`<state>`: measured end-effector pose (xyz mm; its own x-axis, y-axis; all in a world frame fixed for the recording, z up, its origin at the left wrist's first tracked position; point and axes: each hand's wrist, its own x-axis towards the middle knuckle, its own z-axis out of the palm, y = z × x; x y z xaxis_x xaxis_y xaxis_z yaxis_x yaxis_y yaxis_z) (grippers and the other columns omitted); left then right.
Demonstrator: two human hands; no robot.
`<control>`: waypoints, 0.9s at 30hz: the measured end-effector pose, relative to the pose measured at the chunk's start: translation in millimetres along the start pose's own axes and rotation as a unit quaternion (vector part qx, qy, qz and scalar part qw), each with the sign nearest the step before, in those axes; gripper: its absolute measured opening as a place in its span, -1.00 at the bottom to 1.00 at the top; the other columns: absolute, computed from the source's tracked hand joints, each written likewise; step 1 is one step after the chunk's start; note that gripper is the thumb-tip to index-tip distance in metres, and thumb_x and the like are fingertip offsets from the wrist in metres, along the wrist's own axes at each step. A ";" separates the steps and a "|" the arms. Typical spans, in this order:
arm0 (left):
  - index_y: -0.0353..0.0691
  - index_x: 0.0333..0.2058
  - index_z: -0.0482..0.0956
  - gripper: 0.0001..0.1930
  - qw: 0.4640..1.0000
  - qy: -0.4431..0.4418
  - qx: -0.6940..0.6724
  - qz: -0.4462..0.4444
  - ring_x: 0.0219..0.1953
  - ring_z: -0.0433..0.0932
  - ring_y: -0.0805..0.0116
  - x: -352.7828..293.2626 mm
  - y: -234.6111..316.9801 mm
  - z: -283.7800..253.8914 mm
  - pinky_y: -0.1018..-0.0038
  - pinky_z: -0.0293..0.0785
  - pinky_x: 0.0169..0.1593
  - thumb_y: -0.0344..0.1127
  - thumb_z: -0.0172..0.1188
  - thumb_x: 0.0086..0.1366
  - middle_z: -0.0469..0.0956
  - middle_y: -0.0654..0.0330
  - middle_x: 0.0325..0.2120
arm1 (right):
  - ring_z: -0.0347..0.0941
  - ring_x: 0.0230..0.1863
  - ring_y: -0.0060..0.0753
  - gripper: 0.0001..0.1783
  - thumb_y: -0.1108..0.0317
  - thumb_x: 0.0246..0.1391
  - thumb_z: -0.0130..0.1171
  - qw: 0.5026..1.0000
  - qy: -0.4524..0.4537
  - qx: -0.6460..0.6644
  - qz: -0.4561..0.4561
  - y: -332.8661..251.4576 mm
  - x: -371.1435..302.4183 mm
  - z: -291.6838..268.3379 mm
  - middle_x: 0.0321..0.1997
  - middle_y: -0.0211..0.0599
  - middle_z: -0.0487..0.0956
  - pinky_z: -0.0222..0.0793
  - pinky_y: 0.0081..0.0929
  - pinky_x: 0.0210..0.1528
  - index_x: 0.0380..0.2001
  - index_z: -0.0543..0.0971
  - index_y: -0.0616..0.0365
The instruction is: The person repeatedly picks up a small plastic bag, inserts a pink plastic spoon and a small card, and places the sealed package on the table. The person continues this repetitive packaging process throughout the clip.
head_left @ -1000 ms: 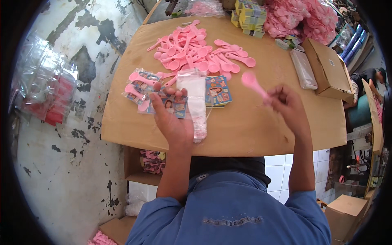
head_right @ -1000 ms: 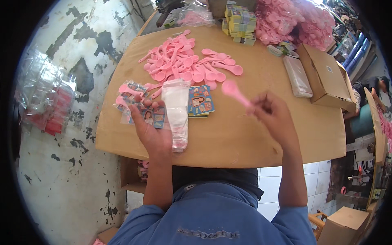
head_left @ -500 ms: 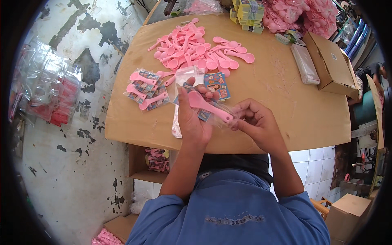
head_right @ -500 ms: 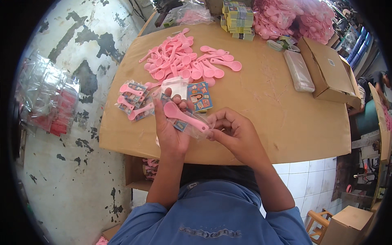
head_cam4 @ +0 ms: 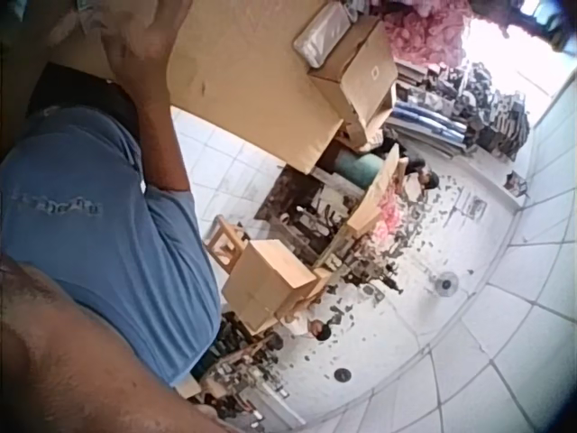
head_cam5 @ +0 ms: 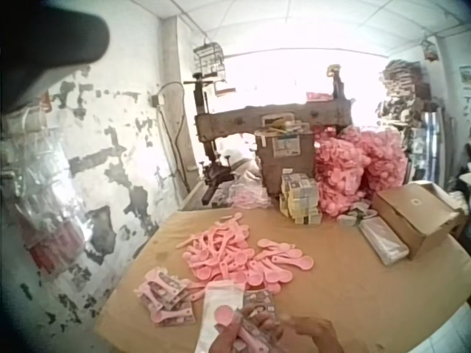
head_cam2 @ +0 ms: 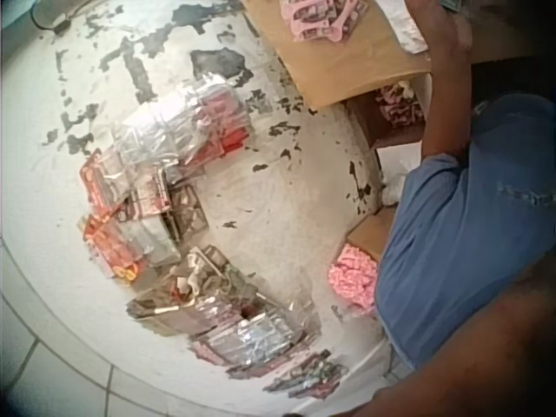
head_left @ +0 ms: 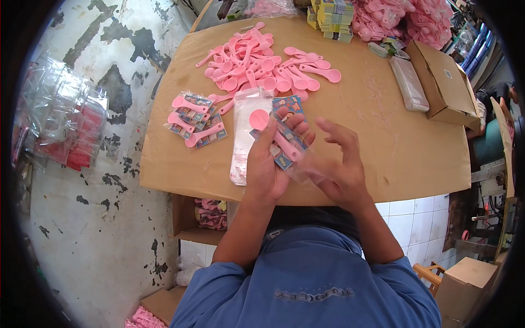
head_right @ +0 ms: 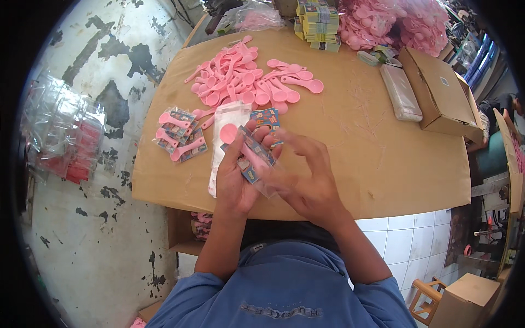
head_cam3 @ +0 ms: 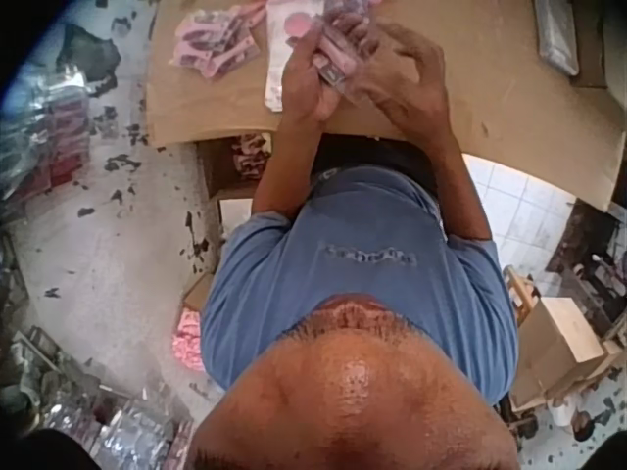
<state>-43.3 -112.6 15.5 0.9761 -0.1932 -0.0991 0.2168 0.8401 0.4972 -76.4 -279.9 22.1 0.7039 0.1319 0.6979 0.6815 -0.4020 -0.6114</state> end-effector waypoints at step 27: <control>-0.35 0.29 0.35 -0.50 0.952 -0.135 0.276 -0.009 -0.01 0.61 0.43 -18.0 10.0 10.0 0.43 0.56 0.07 -0.28 0.18 0.46 0.59 0.02 0.09 | 0.57 -0.19 -0.58 -0.39 0.47 0.21 0.32 0.889 -0.067 0.324 0.316 -5.6 11.7 -21.2 -0.18 -0.22 0.69 0.44 -0.55 -0.14 0.29 0.35 0.20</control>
<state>-58.9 -105.8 30.9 0.9172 -0.3911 0.0759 0.1215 0.4559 0.8817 -76.2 -295.3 41.6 0.9754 0.1888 0.1141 0.0825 0.1672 -0.9825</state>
